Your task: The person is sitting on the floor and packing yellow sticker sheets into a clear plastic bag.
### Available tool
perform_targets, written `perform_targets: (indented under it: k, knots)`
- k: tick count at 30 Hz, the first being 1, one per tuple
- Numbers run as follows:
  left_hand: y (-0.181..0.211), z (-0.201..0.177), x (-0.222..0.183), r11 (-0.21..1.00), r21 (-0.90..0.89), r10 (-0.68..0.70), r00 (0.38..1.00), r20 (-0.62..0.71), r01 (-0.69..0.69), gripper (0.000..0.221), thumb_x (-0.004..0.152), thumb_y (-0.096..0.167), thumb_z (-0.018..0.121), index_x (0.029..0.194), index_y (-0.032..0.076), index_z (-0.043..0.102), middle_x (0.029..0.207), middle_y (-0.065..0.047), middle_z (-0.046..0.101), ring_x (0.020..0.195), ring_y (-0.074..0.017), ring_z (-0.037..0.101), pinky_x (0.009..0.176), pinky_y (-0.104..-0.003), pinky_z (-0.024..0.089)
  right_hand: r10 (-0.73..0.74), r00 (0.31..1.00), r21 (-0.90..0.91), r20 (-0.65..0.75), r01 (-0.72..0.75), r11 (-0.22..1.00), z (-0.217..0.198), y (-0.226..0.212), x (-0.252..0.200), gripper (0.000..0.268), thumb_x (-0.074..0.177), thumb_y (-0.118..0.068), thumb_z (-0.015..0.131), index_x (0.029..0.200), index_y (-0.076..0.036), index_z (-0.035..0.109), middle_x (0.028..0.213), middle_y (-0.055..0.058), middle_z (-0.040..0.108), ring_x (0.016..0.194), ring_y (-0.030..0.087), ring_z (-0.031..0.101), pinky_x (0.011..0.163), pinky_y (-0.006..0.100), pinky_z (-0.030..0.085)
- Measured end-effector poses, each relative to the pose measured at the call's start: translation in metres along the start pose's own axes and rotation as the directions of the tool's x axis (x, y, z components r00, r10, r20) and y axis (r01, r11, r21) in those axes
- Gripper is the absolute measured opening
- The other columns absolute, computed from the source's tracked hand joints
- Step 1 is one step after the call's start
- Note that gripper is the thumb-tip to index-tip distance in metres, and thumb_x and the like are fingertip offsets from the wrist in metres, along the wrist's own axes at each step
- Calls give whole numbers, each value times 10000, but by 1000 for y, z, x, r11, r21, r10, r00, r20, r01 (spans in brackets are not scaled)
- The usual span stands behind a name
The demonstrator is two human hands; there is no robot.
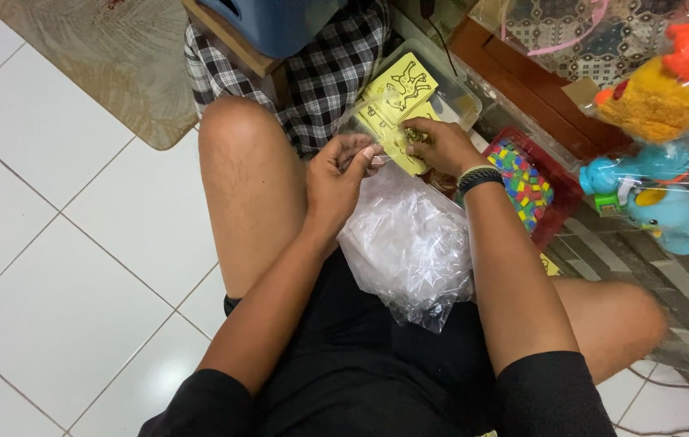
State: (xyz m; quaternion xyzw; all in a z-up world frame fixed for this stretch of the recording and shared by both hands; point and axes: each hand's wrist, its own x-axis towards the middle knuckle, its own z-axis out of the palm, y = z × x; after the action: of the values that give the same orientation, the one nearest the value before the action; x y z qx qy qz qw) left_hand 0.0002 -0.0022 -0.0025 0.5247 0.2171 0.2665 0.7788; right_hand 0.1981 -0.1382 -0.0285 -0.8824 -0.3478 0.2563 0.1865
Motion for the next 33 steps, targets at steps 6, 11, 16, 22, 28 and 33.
perform_targets:
  k: [6,11,16,22,28,33]
  knots:
    - [2,1,1,1000,13,-15,1000,9,15,181,968,33,683,1126,-55,676,999,-239,767,815,-238,778,702,-290,670,-85,962,-85,-260,64,994,24,41,24,257,916,-149,655,1134,-132,788,1010,152,770,963,410,728,835,518,584]
    - [-5,4,1,997,-7,-79,997,10,79,200,965,37,686,1142,-54,671,1019,-260,759,828,-259,782,696,-303,677,-304,789,-492,-535,2,871,10,48,8,89,829,-219,706,889,-174,756,797,84,634,813,337,662,718,476,522]
    - [-13,10,-3,985,11,-175,981,80,175,224,951,43,704,1152,-50,671,1030,-269,753,837,-274,787,706,-329,684,-434,685,-500,-585,116,858,-31,41,-83,113,918,-162,724,1029,-158,749,789,70,697,804,317,678,782,424,486]
    - [-25,11,-13,954,88,-298,932,204,286,227,915,6,720,1123,-68,667,963,-250,750,800,-267,781,691,-328,684,146,776,268,-614,31,963,-35,64,-166,163,1003,-163,801,1162,-128,783,874,102,733,778,169,669,684,339,524]
    - [-39,17,-21,928,228,-368,819,440,294,164,904,-37,712,1062,-38,669,860,-118,741,780,-185,755,660,-251,596,315,655,580,-687,232,781,-38,63,-198,141,1028,118,638,1122,15,617,935,71,686,728,93,639,677,188,544]
    - [-52,18,-26,898,347,-412,797,441,272,253,870,-15,773,1101,-76,691,929,-277,746,795,-273,774,711,-359,664,215,575,514,-790,430,742,-18,63,-181,100,1031,101,717,1065,42,644,839,152,695,696,192,707,616,318,601]
